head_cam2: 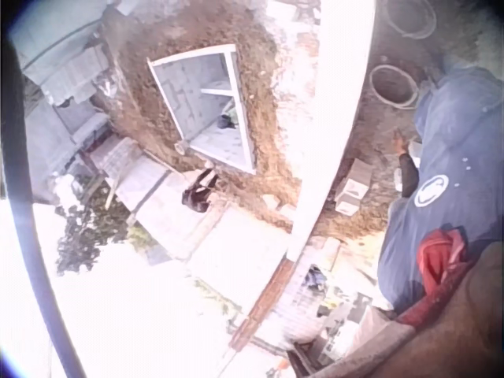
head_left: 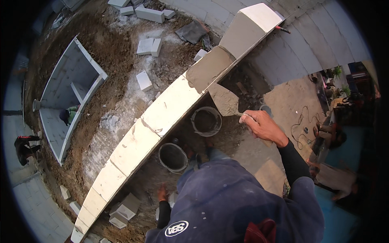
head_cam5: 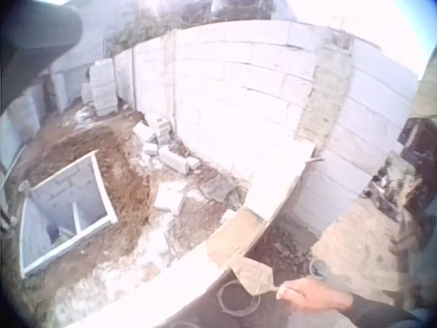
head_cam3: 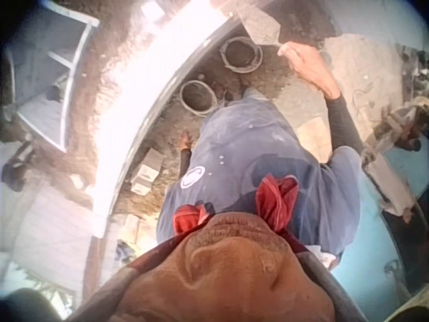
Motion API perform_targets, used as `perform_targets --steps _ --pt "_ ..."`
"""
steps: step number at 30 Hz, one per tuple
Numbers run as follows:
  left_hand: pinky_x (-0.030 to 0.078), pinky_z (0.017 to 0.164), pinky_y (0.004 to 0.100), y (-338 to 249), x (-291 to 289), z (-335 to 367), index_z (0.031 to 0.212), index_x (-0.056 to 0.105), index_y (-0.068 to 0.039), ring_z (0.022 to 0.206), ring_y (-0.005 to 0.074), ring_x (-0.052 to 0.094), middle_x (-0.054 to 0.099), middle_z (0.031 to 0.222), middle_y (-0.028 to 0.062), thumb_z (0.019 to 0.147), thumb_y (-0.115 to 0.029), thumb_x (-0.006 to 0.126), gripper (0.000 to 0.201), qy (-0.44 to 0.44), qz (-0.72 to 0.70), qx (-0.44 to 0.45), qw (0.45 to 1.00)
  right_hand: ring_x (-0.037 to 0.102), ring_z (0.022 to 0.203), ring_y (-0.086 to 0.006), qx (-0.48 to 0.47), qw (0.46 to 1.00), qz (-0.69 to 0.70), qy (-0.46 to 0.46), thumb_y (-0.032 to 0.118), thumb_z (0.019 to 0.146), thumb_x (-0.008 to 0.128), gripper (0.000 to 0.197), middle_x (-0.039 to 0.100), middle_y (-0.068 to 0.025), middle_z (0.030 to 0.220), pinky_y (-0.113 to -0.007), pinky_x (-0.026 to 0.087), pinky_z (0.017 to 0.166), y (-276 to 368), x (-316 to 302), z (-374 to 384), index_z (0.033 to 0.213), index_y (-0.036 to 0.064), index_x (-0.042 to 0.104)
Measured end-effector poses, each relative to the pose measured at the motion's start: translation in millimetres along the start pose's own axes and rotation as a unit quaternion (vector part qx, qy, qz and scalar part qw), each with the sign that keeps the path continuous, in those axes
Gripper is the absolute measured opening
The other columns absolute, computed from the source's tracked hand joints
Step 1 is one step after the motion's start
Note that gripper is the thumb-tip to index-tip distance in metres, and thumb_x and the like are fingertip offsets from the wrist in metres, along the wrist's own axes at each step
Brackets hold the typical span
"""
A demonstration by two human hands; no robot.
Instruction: The person applies mortar to the top edge of a concrete block wall using a trowel, lifts a decorative breeze block and positions it on the mortar, then taps the block with a hammer to level it and cleans away excess mortar with the trowel.
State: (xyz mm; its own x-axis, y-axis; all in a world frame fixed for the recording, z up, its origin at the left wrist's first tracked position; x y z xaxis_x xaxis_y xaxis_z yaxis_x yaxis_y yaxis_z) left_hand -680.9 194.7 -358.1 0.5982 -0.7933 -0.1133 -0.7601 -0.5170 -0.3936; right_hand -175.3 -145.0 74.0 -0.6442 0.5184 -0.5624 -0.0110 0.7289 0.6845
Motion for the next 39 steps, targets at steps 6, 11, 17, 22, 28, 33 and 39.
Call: perform_targets --steps 6,11,17,22,28,33,39 --pt "0.047 0.103 0.0525 -47 -2 13 0.154 0.045 -0.011 0.135 0.032 0.052 0.053 0.151 0.0091 0.099 -0.058 0.059 0.074 0.04 0.064 0.057 0.995 0.059 0.051 -0.0228 -0.045 0.992 0.077 -0.084 0.032 0.106 0.048 0.039 0.057 -0.0121 0.065 -0.038 0.048 0.057 -12 35 62 0.1 -0.0022 0.065" --pt "0.045 0.107 0.0475 -42 -13 20 0.155 0.043 -0.011 0.138 0.0292 0.048 0.046 0.156 0.0078 0.098 -0.059 0.059 0.076 -0.009 0.031 0.042 0.999 0.06 0.064 -0.0417 -0.088 0.992 -0.042 -0.075 0.031 0.105 0.05 0.037 0.057 -0.0222 0.068 -0.05 0.044 0.064 -34 40 15 0.093 -0.0025 0.06" --pt "0.038 0.113 0.0487 -30 13 1 0.16 0.039 -0.018 0.145 0.027 0.042 0.039 0.162 0.006 0.1 -0.059 0.056 0.074 0.049 0.088 -0.051 0.994 0.055 0.071 -0.0494 -0.022 0.992 -0.074 -0.104 0.028 0.104 0.05 0.034 0.058 -0.026 0.073 -0.051 0.042 0.065 -7 9 -27 0.089 -0.0014 0.057" --pt "0.036 0.115 0.0505 34 -7 74 0.162 0.035 -0.019 0.148 0.0281 0.038 0.035 0.166 0.0039 0.102 -0.057 0.053 0.074 0.043 0.045 0.004 0.998 0.059 0.078 -0.0507 -0.099 0.978 -0.175 -0.057 0.029 0.104 0.05 0.037 0.061 -0.029 0.079 -0.055 0.044 0.071 56 20 37 0.089 -0.0045 0.057" --pt "0.029 0.121 0.0416 -4 26 45 0.161 0.038 -0.015 0.151 0.0267 0.034 0.038 0.164 0.0075 0.103 -0.061 0.048 0.075 0.1 0.113 0.102 0.983 0.058 0.079 -0.0516 -0.072 0.969 -0.217 -0.091 0.029 0.104 0.049 0.037 0.061 -0.0287 0.078 -0.055 0.045 0.072 25 -10 37 0.09 -0.0045 0.059" --pt "0.031 0.12 0.0413 -26 37 6 0.159 0.04 -0.011 0.149 0.0294 0.038 0.04 0.163 0.0121 0.102 -0.06 0.049 0.076 0.01 -0.007 -0.035 0.999 0.061 0.077 -0.0516 -0.045 0.974 -0.125 -0.185 0.03 0.104 0.049 0.037 0.062 -0.0294 0.077 -0.055 0.047 0.069 -7 -11 42 0.091 -0.0025 0.06" --pt "0.04 0.114 0.0423 -17 27 -3 0.154 0.046 -0.002 0.141 0.0308 0.049 0.048 0.156 0.0172 0.102 -0.059 0.054 0.077 -0.054 0.075 -0.033 0.995 0.059 0.047 -0.0238 -0.092 0.983 0.055 -0.151 0.029 0.105 0.05 0.032 0.053 -0.013 0.059 -0.038 0.047 0.053 -38 64 40 0.099 -0.0006 0.06"
Point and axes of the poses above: each hand's wrist, its own z-axis towards the middle knuckle, its own x-axis out of the palm, y = z × x, the point moved 1 cm from there along z, towards the middle knuckle
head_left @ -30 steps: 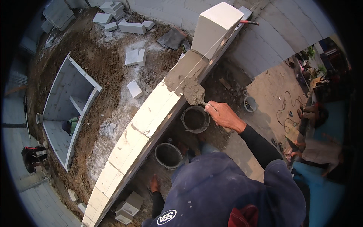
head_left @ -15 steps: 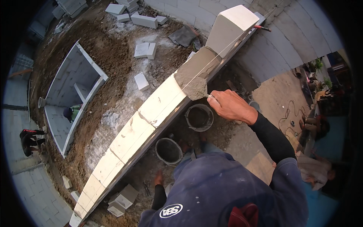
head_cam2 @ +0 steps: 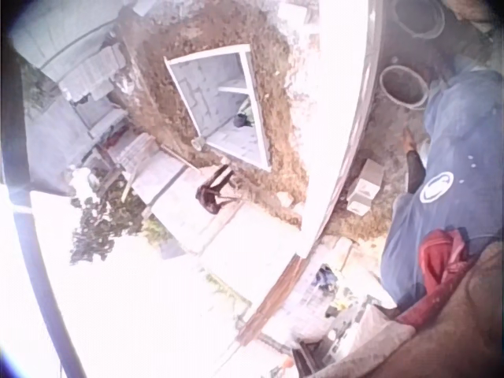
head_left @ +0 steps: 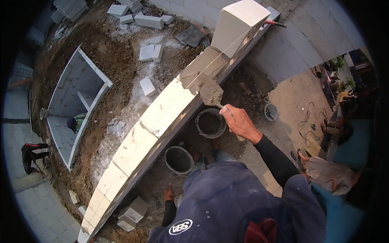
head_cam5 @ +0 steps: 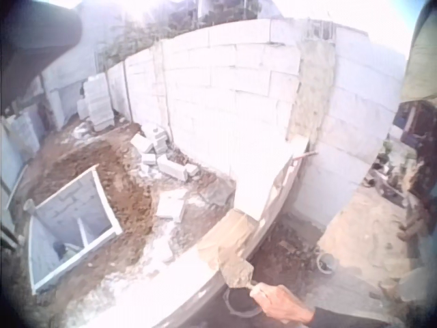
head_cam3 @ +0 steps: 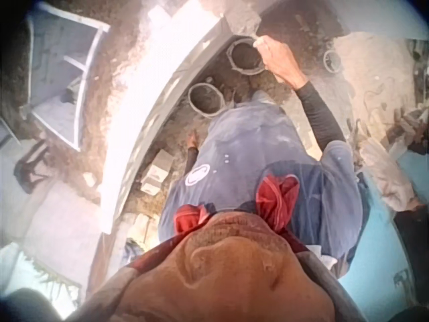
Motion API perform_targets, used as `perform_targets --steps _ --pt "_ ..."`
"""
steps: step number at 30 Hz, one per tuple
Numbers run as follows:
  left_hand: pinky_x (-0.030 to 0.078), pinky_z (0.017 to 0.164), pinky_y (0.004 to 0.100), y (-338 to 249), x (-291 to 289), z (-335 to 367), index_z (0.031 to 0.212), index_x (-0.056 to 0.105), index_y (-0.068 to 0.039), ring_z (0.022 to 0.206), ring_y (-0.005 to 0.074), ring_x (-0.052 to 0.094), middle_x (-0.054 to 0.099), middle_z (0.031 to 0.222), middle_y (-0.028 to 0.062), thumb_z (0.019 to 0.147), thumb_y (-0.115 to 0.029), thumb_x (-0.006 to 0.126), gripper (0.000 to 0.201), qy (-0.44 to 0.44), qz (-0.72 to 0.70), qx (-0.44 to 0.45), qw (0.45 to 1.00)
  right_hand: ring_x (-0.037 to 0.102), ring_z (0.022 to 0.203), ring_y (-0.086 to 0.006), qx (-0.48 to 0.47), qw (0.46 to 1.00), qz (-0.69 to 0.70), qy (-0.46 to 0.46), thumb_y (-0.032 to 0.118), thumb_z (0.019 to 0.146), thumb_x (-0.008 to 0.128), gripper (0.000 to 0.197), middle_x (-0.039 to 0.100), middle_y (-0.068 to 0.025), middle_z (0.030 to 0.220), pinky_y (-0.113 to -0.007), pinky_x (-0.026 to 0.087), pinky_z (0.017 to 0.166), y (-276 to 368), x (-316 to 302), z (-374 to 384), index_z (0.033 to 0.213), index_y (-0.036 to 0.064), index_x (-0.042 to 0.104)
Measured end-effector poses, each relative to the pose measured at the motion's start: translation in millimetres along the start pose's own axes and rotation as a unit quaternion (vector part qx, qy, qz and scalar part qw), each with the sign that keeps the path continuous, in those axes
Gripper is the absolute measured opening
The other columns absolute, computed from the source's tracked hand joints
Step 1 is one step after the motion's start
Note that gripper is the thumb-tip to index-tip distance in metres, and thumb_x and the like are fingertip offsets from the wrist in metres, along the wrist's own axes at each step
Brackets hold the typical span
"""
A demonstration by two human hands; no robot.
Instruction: The person applies mortar to the top edge of a concrete block wall using a trowel, lifts a decorative breeze block and positions it on the mortar, then taps the block with a hammer to level it and cleans away excess mortar with the trowel.
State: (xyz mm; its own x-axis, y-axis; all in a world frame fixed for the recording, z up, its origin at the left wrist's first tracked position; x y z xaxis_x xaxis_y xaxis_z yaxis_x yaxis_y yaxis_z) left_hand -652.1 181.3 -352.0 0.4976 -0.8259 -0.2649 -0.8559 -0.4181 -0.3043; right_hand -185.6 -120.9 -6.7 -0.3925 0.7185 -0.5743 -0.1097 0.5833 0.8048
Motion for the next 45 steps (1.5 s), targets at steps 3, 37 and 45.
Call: perform_targets --steps 3,37,45 --pt "0.044 0.11 0.0412 -15 -8 -7 0.152 0.048 -0.001 0.136 0.0295 0.053 0.053 0.151 0.0168 0.101 -0.056 0.058 0.076 0.041 -0.036 0.075 0.996 0.06 0.076 -0.0494 0.047 0.998 -0.022 0.046 0.027 0.104 0.052 0.031 0.059 -0.0262 0.073 -0.05 0.045 0.065 2 -7 -37 0.098 -0.0022 0.06" --pt "0.045 0.099 0.0451 -29 76 -83 0.154 0.047 -0.015 0.129 0.0296 0.055 0.057 0.146 0.0053 0.095 -0.058 0.067 0.076 -0.032 -0.087 0.048 0.995 0.06 0.046 -0.0206 -0.005 0.999 -0.001 0.042 0.032 0.106 0.044 0.041 0.053 -0.0102 0.06 -0.037 0.048 0.051 -47 -92 36 0.102 -0.0033 0.064" --pt "0.05 0.094 0.0475 51 121 -104 0.158 0.041 -0.015 0.118 0.0301 0.062 0.058 0.146 0.0081 0.095 -0.059 0.064 0.08 -0.06 -0.032 -0.064 0.996 0.062 0.047 -0.0171 0.045 0.989 0.123 0.068 0.029 0.105 0.046 0.038 0.054 -0.0077 0.059 -0.034 0.049 0.05 -35 -96 24 0.103 -0.0039 0.065"
Point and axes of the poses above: each hand's wrist, its own z-axis towards the middle knuckle, its own x-axis out of the palm, y = z × x, the point moved 1 cm from there along z, towards the middle knuckle
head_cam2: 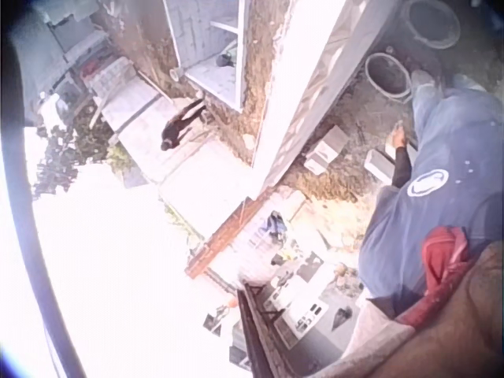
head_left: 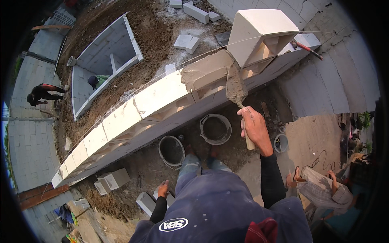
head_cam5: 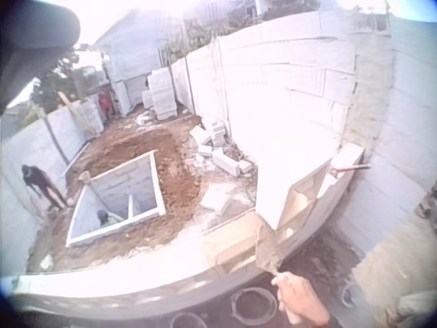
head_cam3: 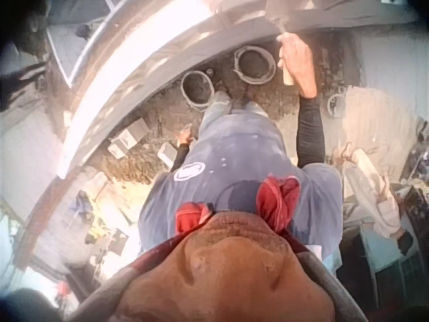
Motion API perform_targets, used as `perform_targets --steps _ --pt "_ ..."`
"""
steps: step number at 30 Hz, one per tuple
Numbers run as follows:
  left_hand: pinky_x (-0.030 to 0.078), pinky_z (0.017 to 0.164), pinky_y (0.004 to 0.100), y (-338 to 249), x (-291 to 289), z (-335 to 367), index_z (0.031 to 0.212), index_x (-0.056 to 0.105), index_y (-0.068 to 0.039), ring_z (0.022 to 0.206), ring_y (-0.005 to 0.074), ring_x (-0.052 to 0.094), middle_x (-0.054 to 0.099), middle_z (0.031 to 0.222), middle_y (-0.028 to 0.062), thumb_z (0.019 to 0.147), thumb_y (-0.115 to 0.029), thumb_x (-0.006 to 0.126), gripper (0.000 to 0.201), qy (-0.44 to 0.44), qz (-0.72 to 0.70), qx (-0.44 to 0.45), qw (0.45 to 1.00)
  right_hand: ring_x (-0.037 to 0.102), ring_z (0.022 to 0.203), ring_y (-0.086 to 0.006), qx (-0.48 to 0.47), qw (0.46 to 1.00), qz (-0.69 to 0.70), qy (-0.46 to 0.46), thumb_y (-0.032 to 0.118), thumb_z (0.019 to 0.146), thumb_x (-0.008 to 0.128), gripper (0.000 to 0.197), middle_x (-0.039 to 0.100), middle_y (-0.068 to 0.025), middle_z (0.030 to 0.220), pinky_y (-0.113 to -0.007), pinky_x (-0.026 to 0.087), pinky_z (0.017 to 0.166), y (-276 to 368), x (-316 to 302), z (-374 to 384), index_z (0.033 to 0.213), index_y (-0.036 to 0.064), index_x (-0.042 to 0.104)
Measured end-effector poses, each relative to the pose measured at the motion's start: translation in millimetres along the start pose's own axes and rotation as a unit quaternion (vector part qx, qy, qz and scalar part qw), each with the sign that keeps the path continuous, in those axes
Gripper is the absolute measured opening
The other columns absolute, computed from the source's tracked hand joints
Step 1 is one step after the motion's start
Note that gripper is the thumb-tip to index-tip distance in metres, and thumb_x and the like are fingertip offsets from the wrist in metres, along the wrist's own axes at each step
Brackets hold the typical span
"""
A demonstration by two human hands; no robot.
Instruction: The person applies mortar to the top edge of a concrete block wall using a trowel, lifts a decorative breeze block and positions it on the mortar, then taps the block with a hammer to level it and cleans away excess mortar with the trowel.
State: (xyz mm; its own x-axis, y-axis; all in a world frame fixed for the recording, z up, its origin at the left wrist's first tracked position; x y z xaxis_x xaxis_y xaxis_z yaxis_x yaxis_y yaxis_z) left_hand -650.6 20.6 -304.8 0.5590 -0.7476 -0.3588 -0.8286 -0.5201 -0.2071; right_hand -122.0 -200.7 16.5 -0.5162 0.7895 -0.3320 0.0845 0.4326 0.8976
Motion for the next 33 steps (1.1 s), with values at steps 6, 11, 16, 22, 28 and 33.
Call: perform_targets --steps 6,11,16,22,28,33 --pt "0.043 0.102 0.0585 14 5 -18 0.16 0.035 -0.019 0.134 0.036 0.052 0.046 0.159 0.0051 0.096 -0.06 0.062 0.081 0.011 -0.076 0.028 0.997 0.064 0.048 -0.0233 0.007 0.992 -0.016 0.127 0.028 0.103 0.048 0.036 0.059 -0.0144 0.061 -0.039 0.051 0.055 -4 40 -22 0.099 -0.0042 0.062" --pt "0.049 0.097 0.0487 18 16 -30 0.161 0.036 -0.017 0.127 0.0344 0.058 0.048 0.156 0.01 0.094 -0.059 0.066 0.084 0.01 -0.093 0.023 0.995 0.064 0.058 -0.0421 -0.114 0.992 -0.023 0.041 0.024 0.103 0.053 0.029 0.062 -0.022 0.064 -0.048 0.05 0.061 -10 67 -23 0.091 -0.0022 0.059" --pt "0.051 0.096 0.0438 49 -21 -9 0.16 0.033 -0.007 0.124 0.0293 0.059 0.051 0.153 0.0121 0.096 -0.054 0.067 0.086 0.067 -0.018 0.085 0.994 0.063 0.074 -0.048 -0.122 0.982 -0.129 0.066 0.025 0.102 0.054 0.032 0.064 -0.0268 0.076 -0.055 0.047 0.066 -36 82 -33 0.087 -0.0029 0.057" --pt "0.053 0.09 0.0323 68 -113 23 0.122 0.072 0.001 0.099 0.0207 0.069 0.075 0.113 0.0118 0.104 -0.043 0.061 0.049 0.044 0.065 0.194 0.978 0.067 0.078 -0.0499 0.006 0.993 -0.097 0.067 0.031 0.101 0.052 0.04 0.068 -0.03 0.079 -0.056 0.051 0.074 -135 89 -88 0.091 -0.0059 0.065" --pt "0.056 0.088 0.0335 39 -160 -17 0.115 0.076 -0.004 0.102 0.0198 0.071 0.075 0.114 0.0081 0.103 -0.033 0.062 0.034 0.143 0.217 0.256 0.931 0.068 0.089 -0.0509 0.104 0.988 -0.106 0.038 0.031 0.1 0.054 0.036 0.071 -0.0313 0.092 -0.058 0.051 0.082 -258 127 -93 0.104 -0.0039 0.062" --pt "0.048 0.106 0.0408 -26 -150 -29 0.138 0.064 -0.009 0.129 0.0249 0.06 0.064 0.14 0.0066 0.099 -0.034 0.064 0.046 0.078 0.174 0.011 0.982 0.069 0.092 -0.0503 0.206 0.963 -0.174 0.007 0.03 0.097 0.062 0.041 0.072 -0.0299 0.097 -0.058 0.055 0.082 -377 160 -64 0.124 -0.0005 0.057"
Point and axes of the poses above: each hand's wrist, its own z-axis towards the middle knuckle, its own x-axis out of the palm, y = z × x, the point moved 1 cm from there along z, towards the middle knuckle
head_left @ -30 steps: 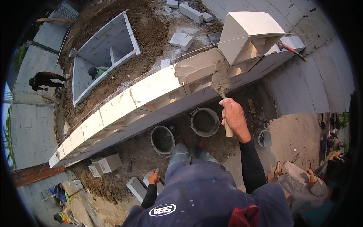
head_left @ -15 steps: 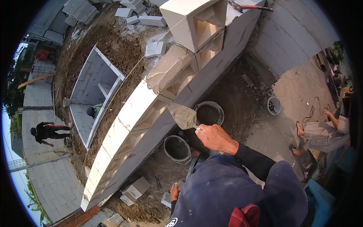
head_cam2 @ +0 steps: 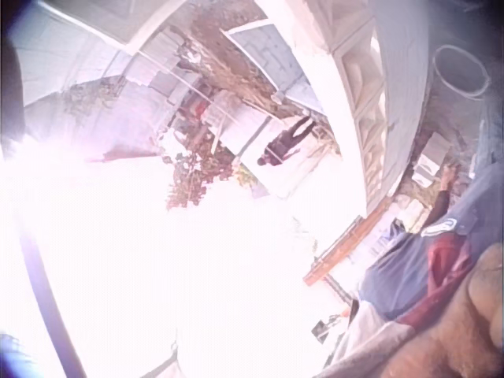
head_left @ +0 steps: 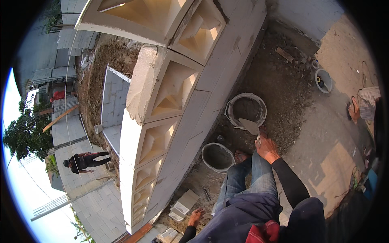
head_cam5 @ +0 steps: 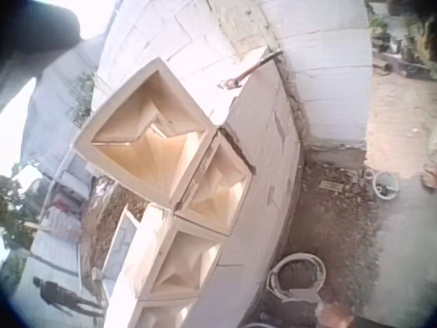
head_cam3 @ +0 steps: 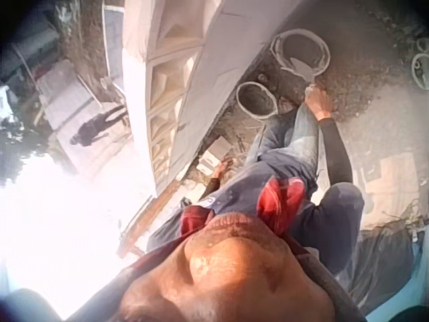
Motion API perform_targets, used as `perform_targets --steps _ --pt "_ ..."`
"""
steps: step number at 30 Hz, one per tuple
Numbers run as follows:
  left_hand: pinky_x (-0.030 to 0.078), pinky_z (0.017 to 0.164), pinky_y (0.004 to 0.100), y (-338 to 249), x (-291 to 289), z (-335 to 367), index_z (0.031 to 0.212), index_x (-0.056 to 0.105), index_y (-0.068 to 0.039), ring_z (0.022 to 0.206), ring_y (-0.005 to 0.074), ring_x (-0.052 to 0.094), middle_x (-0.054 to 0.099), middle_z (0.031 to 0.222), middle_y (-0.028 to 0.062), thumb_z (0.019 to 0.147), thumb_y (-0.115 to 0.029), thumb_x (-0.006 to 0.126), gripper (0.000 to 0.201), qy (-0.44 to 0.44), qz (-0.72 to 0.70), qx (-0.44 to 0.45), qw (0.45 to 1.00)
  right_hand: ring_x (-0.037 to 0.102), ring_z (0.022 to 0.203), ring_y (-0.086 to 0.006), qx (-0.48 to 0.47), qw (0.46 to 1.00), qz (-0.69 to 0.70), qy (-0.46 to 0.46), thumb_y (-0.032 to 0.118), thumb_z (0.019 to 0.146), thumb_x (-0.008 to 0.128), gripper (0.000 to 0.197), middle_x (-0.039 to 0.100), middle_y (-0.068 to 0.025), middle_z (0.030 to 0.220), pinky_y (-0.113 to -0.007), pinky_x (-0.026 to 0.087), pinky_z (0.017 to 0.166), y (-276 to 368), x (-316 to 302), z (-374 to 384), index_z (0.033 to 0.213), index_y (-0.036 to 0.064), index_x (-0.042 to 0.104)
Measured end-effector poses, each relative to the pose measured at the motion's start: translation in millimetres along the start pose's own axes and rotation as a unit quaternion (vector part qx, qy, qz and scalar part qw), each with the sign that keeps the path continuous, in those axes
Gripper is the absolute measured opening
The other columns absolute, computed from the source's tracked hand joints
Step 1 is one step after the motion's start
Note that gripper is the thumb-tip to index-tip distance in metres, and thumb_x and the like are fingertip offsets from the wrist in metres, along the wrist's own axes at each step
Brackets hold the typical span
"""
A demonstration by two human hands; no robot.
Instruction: The person applies mortar to the top edge of a concrete block wall using a trowel, lifts a decorative breeze block and positions it on the mortar, then taps the block with a hammer to level it and cleans away excess mortar with the trowel.
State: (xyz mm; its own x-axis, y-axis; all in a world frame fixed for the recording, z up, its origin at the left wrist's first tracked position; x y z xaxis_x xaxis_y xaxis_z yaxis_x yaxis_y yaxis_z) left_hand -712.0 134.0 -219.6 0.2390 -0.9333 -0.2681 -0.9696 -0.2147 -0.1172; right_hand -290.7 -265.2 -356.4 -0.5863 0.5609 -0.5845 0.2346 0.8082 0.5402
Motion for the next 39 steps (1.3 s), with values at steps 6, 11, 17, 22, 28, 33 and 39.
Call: perform_targets --steps 6,11,17,22,28,33,39 --pt "0.042 0.113 0.0383 -70 21 53 0.15 0.055 -0.013 0.138 0.0288 0.052 0.055 0.152 0.0135 0.101 -0.046 0.06 0.059 0.007 0.205 0.027 0.978 0.07 0.092 -0.0472 0.005 0.995 -0.025 -0.093 0.029 0.098 0.058 0.031 0.072 -0.0284 0.099 -0.057 0.056 0.08 -113 94 108 0.11 0.0014 0.067" --pt "0.042 0.113 0.0349 -110 60 55 0.153 0.049 -0.006 0.138 0.0234 0.052 0.05 0.156 0.0102 0.101 -0.044 0.061 0.065 0.058 0.343 0.014 0.938 0.073 0.094 -0.0404 0.004 0.992 -0.126 0.004 0.018 0.096 0.061 0.025 0.074 -0.0223 0.104 -0.051 0.059 0.08 -163 145 188 0.108 -0.0019 0.07" --pt "0.037 0.117 0.0368 -56 71 63 0.157 0.034 -0.003 0.144 0.0273 0.044 0.041 0.161 0.0166 0.101 -0.039 0.06 0.072 0.155 0.326 -0.019 0.932 0.074 0.095 -0.0359 -0.054 0.959 -0.276 0.035 0.018 0.094 0.061 0.02 0.075 -0.0173 0.098 -0.047 0.061 0.079 -145 131 226 0.094 0.0039 0.075" --pt "0.034 0.119 0.0381 -57 63 77 0.16 0.02 0.001 0.148 0.0305 0.039 0.033 0.164 0.0222 0.101 -0.037 0.06 0.081 0.214 0.361 -0.011 0.908 0.076 0.088 -0.0308 0.038 0.973 -0.218 -0.067 0.019 0.092 0.064 0.017 0.075 -0.0137 0.093 -0.043 0.061 0.076 -227 177 257 0.097 0.0082 0.077" --pt "0.026 0.124 0.0391 50 20 75 0.162 0.007 0.006 0.155 0.035 0.026 0.024 0.166 0.0296 0.099 -0.034 0.06 0.092 0.242 0.373 0.03 0.895 0.072 0.085 -0.0293 -0.044 0.976 -0.205 -0.064 0.022 0.099 0.056 0.023 0.07 -0.0123 0.086 -0.044 0.057 0.072 -141 150 275 0.088 0.0113 0.073" --pt "0.024 0.126 0.0433 20 32 72 0.158 0.021 0.006 0.155 0.0417 0.022 0.026 0.162 0.0353 0.101 -0.033 0.049 0.075 0.279 0.526 0.103 0.797 0.07 0.086 -0.0293 -0.121 0.967 -0.16 -0.155 0.022 0.097 0.056 0.024 0.069 -0.0095 0.085 -0.046 0.054 0.07 -197 195 286 0.083 0.0125 0.073" --pt "0.027 0.125 0.0476 -44 93 38 0.154 0.032 0.005 0.15 0.0533 0.027 0.029 0.156 0.0419 0.105 -0.027 0.037 0.059 0.27 0.575 0.068 0.77 0.069 0.091 -0.0296 -0.089 0.965 -0.2 -0.143 0.022 0.095 0.058 0.018 0.069 -0.0093 0.09 -0.048 0.054 0.073 -199 233 304 0.09 0.0122 0.072"
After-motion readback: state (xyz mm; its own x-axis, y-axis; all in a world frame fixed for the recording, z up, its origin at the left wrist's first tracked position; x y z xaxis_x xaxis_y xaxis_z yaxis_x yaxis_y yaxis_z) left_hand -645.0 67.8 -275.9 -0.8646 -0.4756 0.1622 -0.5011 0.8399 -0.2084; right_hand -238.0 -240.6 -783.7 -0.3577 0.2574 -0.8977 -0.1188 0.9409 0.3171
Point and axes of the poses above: each hand's wrist, its own z-axis towards the middle knuckle, its own x-axis out of the palm, y = z × x, the point moved 1 cm from there along z, towards the middle knuckle
